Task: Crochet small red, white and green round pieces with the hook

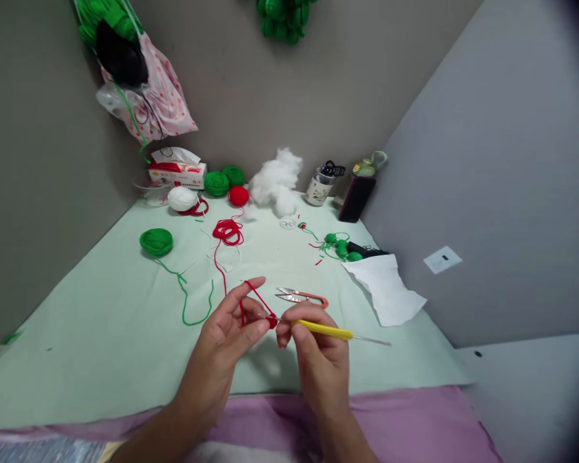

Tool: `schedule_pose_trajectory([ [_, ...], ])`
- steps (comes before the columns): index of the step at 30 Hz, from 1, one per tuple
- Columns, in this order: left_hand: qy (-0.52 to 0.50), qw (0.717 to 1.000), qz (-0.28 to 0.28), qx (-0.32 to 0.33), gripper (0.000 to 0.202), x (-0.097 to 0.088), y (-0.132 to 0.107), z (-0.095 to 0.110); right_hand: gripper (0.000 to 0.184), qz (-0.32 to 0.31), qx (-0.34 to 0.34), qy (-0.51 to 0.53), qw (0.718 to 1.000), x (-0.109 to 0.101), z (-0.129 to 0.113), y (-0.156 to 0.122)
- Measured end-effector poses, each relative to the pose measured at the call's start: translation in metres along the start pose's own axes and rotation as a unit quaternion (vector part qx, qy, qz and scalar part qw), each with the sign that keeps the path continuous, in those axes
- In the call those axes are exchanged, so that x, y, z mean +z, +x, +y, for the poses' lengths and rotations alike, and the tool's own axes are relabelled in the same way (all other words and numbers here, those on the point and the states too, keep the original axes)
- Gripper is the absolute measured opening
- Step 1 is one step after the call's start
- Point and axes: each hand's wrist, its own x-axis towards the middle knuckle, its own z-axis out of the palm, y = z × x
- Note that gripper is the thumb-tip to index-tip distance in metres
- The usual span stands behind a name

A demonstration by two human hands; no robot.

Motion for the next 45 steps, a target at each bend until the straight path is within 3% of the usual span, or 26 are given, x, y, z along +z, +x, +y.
schedule_pose_trajectory([
  [2, 0.001, 1.0, -0.002, 0.016, 0.047, -0.001, 0.0, -0.003, 0.02, -0.01, -0.069, -0.13, 0.989, -0.001, -0.001, -0.001],
  [4, -0.014, 1.0, -0.006, 0.012, 0.047, 0.0, 0.0, -0.005, 0.038, -0.004, -0.165, -0.252, 0.954, -0.001, 0.001, -0.004],
  [6, -0.044, 0.999, -0.015, -0.02, 0.046, 0.001, 0.001, -0.005, 0.049, 0.009, -0.221, -0.286, 0.932, 0.0, 0.004, -0.006],
  [8, -0.073, 0.995, -0.028, -0.065, 0.045, 0.003, 0.002, -0.003, 0.043, 0.014, -0.2, -0.234, 0.951, 0.001, 0.006, -0.004],
  [11, -0.09, 0.989, -0.049, -0.108, 0.043, 0.003, 0.005, 0.002, 0.022, 0.023, -0.089, -0.084, 0.992, 0.001, 0.005, 0.004],
  [15, -0.075, 0.989, -0.063, -0.109, 0.041, 0.001, 0.007, 0.007, 0.015, -0.016, 0.026, 0.063, 0.998, -0.004, -0.001, 0.015],
  [18, -0.048, 0.993, -0.055, -0.096, 0.039, -0.002, 0.008, 0.009, 0.016, -0.034, 0.012, 0.026, 0.999, -0.008, -0.008, 0.014],
  [21, 0.001, 0.998, -0.038, -0.047, 0.039, -0.004, 0.008, 0.009, 0.02, -0.048, -0.075, -0.1, 0.991, -0.012, -0.015, 0.008],
  [24, 0.049, 0.999, -0.018, 0.015, 0.039, -0.003, 0.007, 0.007, 0.03, -0.102, -0.197, -0.232, 0.947, -0.014, -0.017, 0.004],
  [26, 0.057, 0.998, -0.003, 0.039, 0.041, -0.001, 0.006, 0.005, 0.037, -0.127, -0.286, -0.322, 0.893, -0.015, -0.013, 0.003],
  [28, 0.025, 0.999, -0.002, 0.024, 0.042, 0.002, 0.005, 0.004, 0.041, -0.118, -0.374, -0.395, 0.831, -0.015, -0.006, 0.004],
  [30, -0.035, 0.998, -0.018, -0.04, 0.044, 0.004, 0.004, 0.004, 0.043, -0.095, -0.411, -0.427, 0.8, -0.014, -0.001, 0.004],
  [31, -0.064, 0.995, -0.027, -0.078, 0.046, 0.004, 0.004, 0.005, 0.042, -0.084, -0.403, -0.422, 0.808, -0.014, 0.0, 0.003],
  [33, -0.099, 0.986, -0.034, -0.13, 0.049, 0.003, 0.005, 0.008, 0.039, -0.062, -0.339, -0.369, 0.863, -0.013, -0.001, 0.002],
  [35, -0.101, 0.985, -0.031, -0.134, 0.05, 0.001, 0.006, 0.011, 0.031, -0.032, -0.255, -0.273, 0.927, -0.013, -0.006, 0.001],
  [37, -0.088, 0.989, -0.029, -0.116, 0.047, 0.001, 0.007, 0.012, 0.024, -0.006, -0.181, -0.161, 0.97, -0.011, -0.01, 0.002],
  [40, -0.063, 0.993, -0.044, -0.094, 0.039, 0.003, 0.007, 0.01, 0.021, -0.007, -0.121, -0.077, 0.99, -0.007, -0.012, 0.007],
  [45, -0.046, 0.995, -0.063, -0.055, 0.029, 0.006, 0.005, 0.002, 0.025, -0.033, -0.148, -0.154, 0.976, -0.002, -0.009, 0.01],
])
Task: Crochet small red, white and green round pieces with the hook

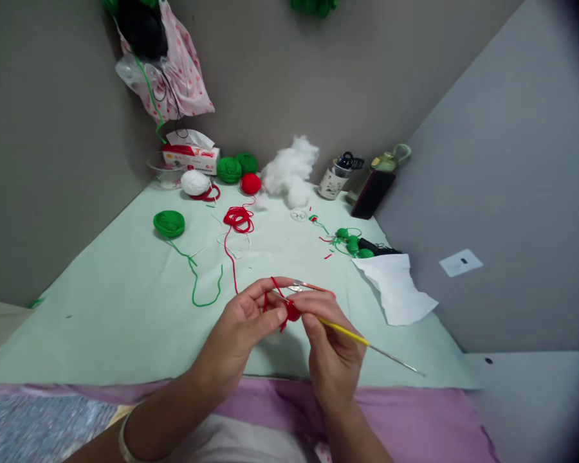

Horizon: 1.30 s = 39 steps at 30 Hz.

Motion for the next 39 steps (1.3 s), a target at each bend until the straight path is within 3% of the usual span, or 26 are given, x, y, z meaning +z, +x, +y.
schedule_pose_trajectory([
  [4, -0.014, 1.0, 0.015, 0.014, 0.037, -0.001, 0.001, -0.006, 0.034, -0.002, -0.074, -0.12, 0.99, 0.0, 0.004, -0.009],
  [6, -0.041, 0.999, 0.021, -0.006, 0.038, -0.001, 0.002, -0.006, 0.041, -0.016, -0.148, -0.211, 0.966, -0.001, 0.007, -0.013],
  [8, -0.075, 0.996, 0.019, -0.045, 0.038, -0.001, 0.003, -0.005, 0.042, -0.014, -0.171, -0.231, 0.958, -0.003, 0.009, -0.014],
  [11, -0.109, 0.991, 0.02, -0.078, 0.034, -0.002, 0.004, 0.0, 0.031, 0.039, -0.077, -0.109, 0.99, -0.005, 0.007, -0.012],
  [14, -0.094, 0.994, 0.023, -0.058, 0.031, -0.003, 0.004, 0.005, 0.022, 0.076, 0.027, 0.038, 0.996, -0.007, 0.003, -0.008],
  [16, -0.062, 0.997, 0.016, -0.04, 0.031, -0.003, 0.003, 0.004, 0.019, 0.072, 0.058, 0.096, 0.991, -0.007, 0.002, -0.006],
  [18, -0.023, 1.0, 0.011, -0.018, 0.03, -0.003, 0.002, 0.002, 0.018, 0.055, 0.057, 0.087, 0.993, -0.005, 0.001, -0.005],
  [22, 0.018, 1.0, 0.005, 0.018, 0.031, -0.001, 0.0, -0.004, 0.021, 0.043, 0.027, 0.007, 0.999, -0.001, 0.0, -0.005],
  [25, -0.006, 1.0, 0.021, 0.015, 0.036, 0.001, -0.001, -0.007, 0.028, 0.029, -0.022, -0.056, 0.998, 0.001, 0.002, -0.009],
  [28, -0.069, 0.997, 0.032, -0.026, 0.037, 0.002, 0.0, -0.008, 0.041, -0.001, -0.14, -0.201, 0.97, 0.001, 0.007, -0.016],
  [30, -0.115, 0.991, 0.02, -0.07, 0.035, 0.001, 0.001, -0.007, 0.045, -0.006, -0.168, -0.23, 0.958, -0.001, 0.01, -0.019],
  [34, -0.14, 0.985, 0.028, -0.1, 0.03, -0.003, 0.005, 0.0, 0.029, 0.042, -0.055, -0.097, 0.993, -0.006, 0.007, -0.014],
  [37, -0.078, 0.995, 0.031, -0.05, 0.031, -0.002, 0.006, 0.0, 0.021, 0.085, 0.012, 0.015, 0.996, -0.007, 0.002, -0.008],
  [39, -0.026, 0.999, 0.027, -0.003, 0.035, 0.001, 0.005, -0.003, 0.02, 0.077, 0.021, 0.009, 0.997, -0.005, 0.001, -0.007],
])
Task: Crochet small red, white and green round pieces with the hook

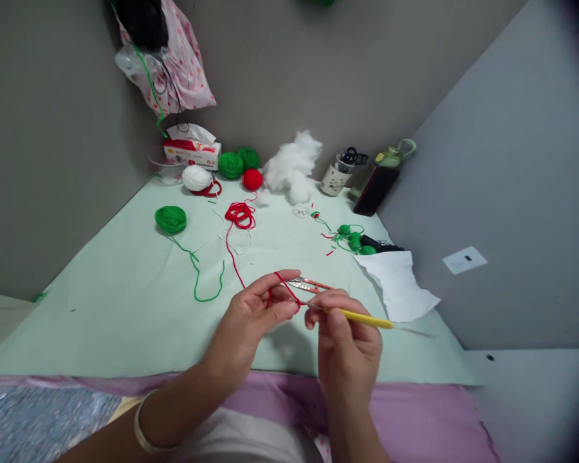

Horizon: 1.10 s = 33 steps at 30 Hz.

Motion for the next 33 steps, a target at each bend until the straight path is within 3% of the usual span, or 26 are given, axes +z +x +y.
schedule_pose_trajectory([
  [4, 0.019, 1.0, -0.016, 0.011, 0.047, 0.003, -0.003, -0.007, 0.036, -0.015, -0.146, -0.187, 0.971, 0.005, 0.004, -0.007],
  [6, 0.007, 1.0, -0.024, -0.005, 0.049, 0.003, -0.003, -0.006, 0.042, -0.002, -0.182, -0.195, 0.964, 0.007, 0.006, -0.01],
  [10, 0.01, 0.999, -0.028, -0.018, 0.046, 0.004, -0.003, 0.0, 0.023, -0.002, -0.029, -0.025, 0.999, 0.005, 0.006, -0.003],
  [14, 0.034, 0.998, -0.036, -0.026, 0.039, 0.003, -0.003, 0.003, 0.017, -0.016, 0.123, 0.114, 0.986, -0.001, 0.004, 0.01],
  [18, 0.072, 0.997, -0.03, -0.021, 0.034, -0.001, -0.004, 0.006, 0.025, -0.044, 0.198, 0.148, 0.968, -0.005, 0.0, 0.018],
  [21, 0.102, 0.994, -0.035, -0.005, 0.033, -0.003, -0.004, 0.008, 0.027, -0.054, 0.218, 0.158, 0.961, -0.007, -0.002, 0.021],
  [27, 0.167, 0.985, -0.034, 0.026, 0.037, -0.006, -0.004, 0.011, 0.021, -0.078, 0.154, 0.148, 0.974, -0.012, -0.005, 0.018],
  [33, 0.259, 0.959, 0.037, 0.11, 0.035, 0.0, -0.007, 0.008, 0.024, -0.111, -0.005, -0.039, 0.993, -0.02, -0.014, 0.006],
])
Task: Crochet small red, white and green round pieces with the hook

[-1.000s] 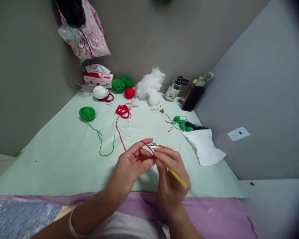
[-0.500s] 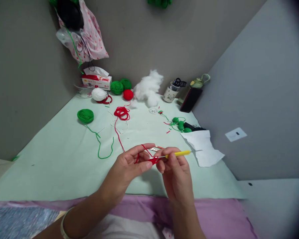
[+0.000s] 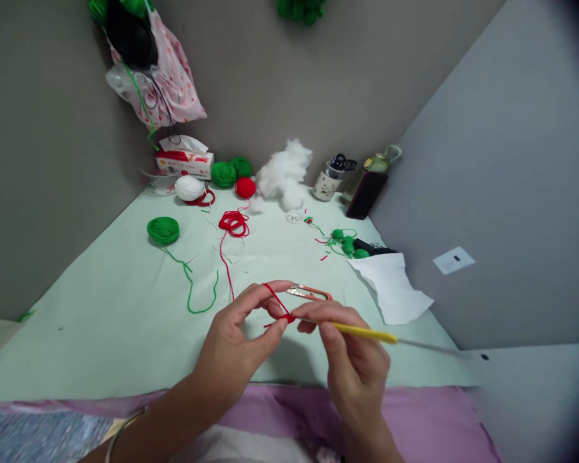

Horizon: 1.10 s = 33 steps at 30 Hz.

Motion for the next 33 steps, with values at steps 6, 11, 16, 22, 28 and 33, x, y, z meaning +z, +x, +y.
schedule_pose_trajectory([
  [6, -0.221, 0.967, -0.056, -0.113, 0.043, 0.008, -0.002, -0.001, 0.046, 0.015, -0.221, -0.263, 0.939, 0.009, 0.017, -0.014],
  [11, -0.335, 0.913, -0.098, -0.212, 0.04, 0.006, 0.001, -0.001, 0.03, 0.086, -0.112, -0.122, 0.982, 0.012, 0.015, -0.013],
  [16, -0.268, 0.952, -0.071, -0.13, 0.038, 0.006, -0.001, -0.003, 0.02, 0.083, -0.003, 0.083, 0.993, 0.013, 0.008, -0.001],
  [22, -0.22, 0.966, -0.1, -0.095, 0.028, 0.008, -0.004, -0.008, 0.024, 0.067, -0.021, 0.024, 0.997, 0.018, 0.009, 0.001],
  [28, -0.304, 0.938, -0.062, -0.152, 0.035, 0.01, 0.001, -0.005, 0.045, 0.028, -0.15, -0.199, 0.968, 0.018, 0.014, -0.015],
  [33, -0.334, 0.919, -0.048, -0.204, 0.037, 0.007, 0.003, -0.002, 0.026, 0.098, -0.027, 0.001, 0.995, 0.011, 0.011, -0.006],
])
